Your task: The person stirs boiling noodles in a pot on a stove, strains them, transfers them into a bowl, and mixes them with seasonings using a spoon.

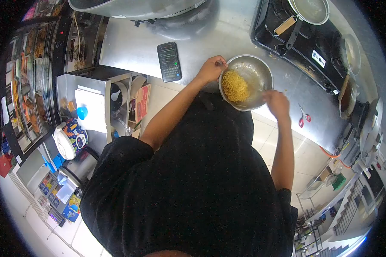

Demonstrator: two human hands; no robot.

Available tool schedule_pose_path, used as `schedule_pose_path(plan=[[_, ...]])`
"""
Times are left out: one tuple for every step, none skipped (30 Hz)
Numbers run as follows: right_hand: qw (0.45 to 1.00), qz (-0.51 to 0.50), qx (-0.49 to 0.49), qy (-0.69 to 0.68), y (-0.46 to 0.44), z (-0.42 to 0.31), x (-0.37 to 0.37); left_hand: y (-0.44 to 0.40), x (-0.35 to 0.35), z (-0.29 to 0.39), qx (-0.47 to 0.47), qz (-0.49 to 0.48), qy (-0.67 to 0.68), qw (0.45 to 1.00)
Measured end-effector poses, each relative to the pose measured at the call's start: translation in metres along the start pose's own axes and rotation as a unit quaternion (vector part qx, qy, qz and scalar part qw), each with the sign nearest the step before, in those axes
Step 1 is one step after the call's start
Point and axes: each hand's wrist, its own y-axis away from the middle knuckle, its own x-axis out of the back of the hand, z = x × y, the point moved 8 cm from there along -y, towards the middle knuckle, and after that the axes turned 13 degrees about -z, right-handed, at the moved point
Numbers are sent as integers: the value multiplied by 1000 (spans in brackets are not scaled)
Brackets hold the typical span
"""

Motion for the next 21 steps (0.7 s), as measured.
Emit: schedule_pose_path(plan=[[996, 80, 11, 45, 6, 0, 21, 1, 0, 3, 4, -6, 9, 1000], [995, 64, -43, 58, 5, 10, 28, 3, -1, 4, 9, -11, 19, 1000], [992, 46, -97, 72, 8, 12, 39, 5, -2, 3, 15, -17, 29, 999], [989, 43, -90, 105, 6, 13, 36, 4, -1, 3, 15, -14, 25, 999], [986, 39, -84, 139, 4, 18, 29, 5, -1, 3, 15, -12, 20, 1000], [981, 35, -78, 172, 2, 20, 22, 4, -2, 2, 15, -9, 15, 1000], [984, 34, -82, 155, 1, 15, 15, 1, -2, -1, 3, -2, 7, 1000], [986, 34, -85, 138, 0, 9, 6, -1, -2, -5, -8, 5, -2, 1000], [988, 33, -88, 122, -4, 3, -4, -3, -1, -7, -20, 13, -10, 1000], [993, 47, -54, 90, -8, -3, -17, -3, -1, -5, -19, 10, -10, 1000], [996, 59, -20, 57, -11, -8, -30, -2, -1, -4, -17, 7, -10, 1000], [998, 57, -5, 20, -14, -14, -40, -2, -1, -4, -15, 3, -10, 1000], [998, 47, 13, -26, -16, -15, -43, -2, -1, -4, -13, 6, -13, 1000], [996, 37, 30, -71, -16, -16, -46, -2, -1, -4, -10, 8, -15, 1000], [992, 28, 49, -115, -18, -17, -47, -3, 0, -4, -9, 12, -17, 1000], [988, 28, 64, -140, -18, -15, -46, -3, 1, -5, -4, 10, 1, 1000], [983, 27, 78, -166, -15, -9, -46, -3, 1, -7, 3, 6, 19, 1000], [977, 28, 92, -192, -13, -7, -43, -2, 2, -5, 8, 3, 36, 999], [972, 23, 93, -215, -11, -3, -41, -2, 4, -1, 11, 8, 44, 999], [967, 16, 94, -237, -7, 2, -41, 1, 4, 1, 15, 12, 53, 998], [961, 7, 95, -259, -3, 6, -42, 3, 3, -1, 20, 17, 63, 998]])
